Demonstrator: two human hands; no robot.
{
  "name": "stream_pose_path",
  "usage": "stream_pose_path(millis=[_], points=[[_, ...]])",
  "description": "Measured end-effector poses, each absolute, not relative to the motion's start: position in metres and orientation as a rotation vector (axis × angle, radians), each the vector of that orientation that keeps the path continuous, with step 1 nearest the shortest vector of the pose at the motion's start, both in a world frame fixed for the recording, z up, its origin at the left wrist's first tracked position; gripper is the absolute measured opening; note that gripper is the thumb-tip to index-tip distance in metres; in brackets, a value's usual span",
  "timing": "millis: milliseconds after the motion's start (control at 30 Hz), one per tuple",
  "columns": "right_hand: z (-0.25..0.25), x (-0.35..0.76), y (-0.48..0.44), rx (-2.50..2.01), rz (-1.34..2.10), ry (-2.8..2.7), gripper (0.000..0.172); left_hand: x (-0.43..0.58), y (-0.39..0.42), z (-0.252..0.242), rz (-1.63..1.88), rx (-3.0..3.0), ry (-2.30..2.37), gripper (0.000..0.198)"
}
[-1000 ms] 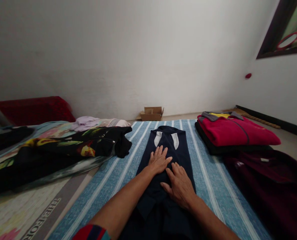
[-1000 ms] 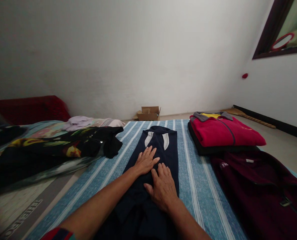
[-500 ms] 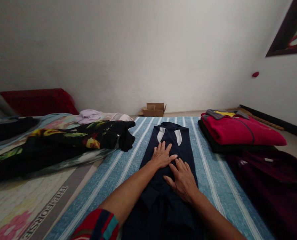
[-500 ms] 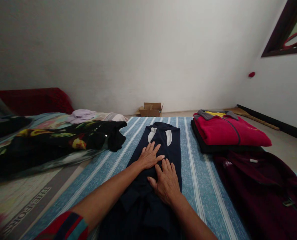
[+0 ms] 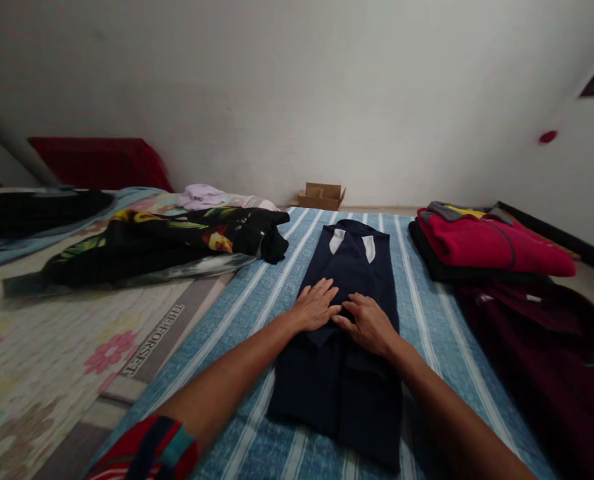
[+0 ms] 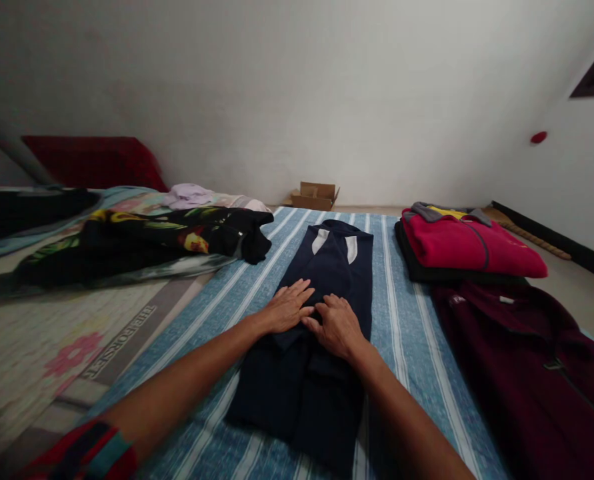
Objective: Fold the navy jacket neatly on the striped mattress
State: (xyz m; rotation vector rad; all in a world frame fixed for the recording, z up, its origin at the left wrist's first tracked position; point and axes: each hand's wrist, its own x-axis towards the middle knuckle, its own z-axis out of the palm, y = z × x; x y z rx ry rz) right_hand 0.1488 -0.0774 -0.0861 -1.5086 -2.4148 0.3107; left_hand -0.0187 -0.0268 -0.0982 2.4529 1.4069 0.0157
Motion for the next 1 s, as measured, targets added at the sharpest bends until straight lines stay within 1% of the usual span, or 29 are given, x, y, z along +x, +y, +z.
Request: stream_pose_path(millis=[67,133,333,433,500,567,700,767,900,933,1000], points=[[-0.081,0.149,-0.089,-1.485,0.277,-2.413,0.044,-0.018,-0.027,-0.097,0.06,2.436,1.412,0.054],[-0.076,0.15,-0.108,-1.453,0.262,-2.427,0.049,-0.02,-0.029,-0.09,0.129,2.409,1.413,0.054],[-0.078,0.144,-0.172,-1.463,0.356,-2.532,0.077,-0.039,-0.064,-0.072,0.421,2.357,1.333,0.045],[-0.088,0.137,-0.19,-1.519,0.38,-2.535,0.088,-0.053,-0.089,-0.078,0.582,2.34,1.354,0.039],[-0.096,0.131,-0.196,-1.541,0.402,-2.532,0.093,-0.061,-0.103,-0.086,0.626,2.359,1.357,0.036],[-0.102,0.126,-0.199,-1.559,0.419,-2.524,0.092,-0.066,-0.112,-0.094,0.62,2.396,1.345,0.035],[-0.109,0.118,-0.201,-1.561,0.399,-2.527,0.082,-0.069,-0.118,-0.103,0.613,2.456,1.321,0.036],[-0.109,0.115,-0.201,-1.555,0.392,-2.56,0.083,-0.068,-0.119,-0.103,0.607,2.47,1.317,0.036],[-0.1,0.109,-0.203,-1.583,0.377,-2.628,0.09,-0.067,-0.119,-0.102,0.547,2.486,1.331,0.038],[-0.097,0.108,-0.203,-1.581,0.358,-2.638,0.091,-0.067,-0.119,-0.103,0.532,2.489,1.331,0.039],[-0.092,0.104,-0.202,-1.59,0.296,-2.649,0.086,-0.068,-0.119,-0.104,0.518,2.492,1.325,0.041]])
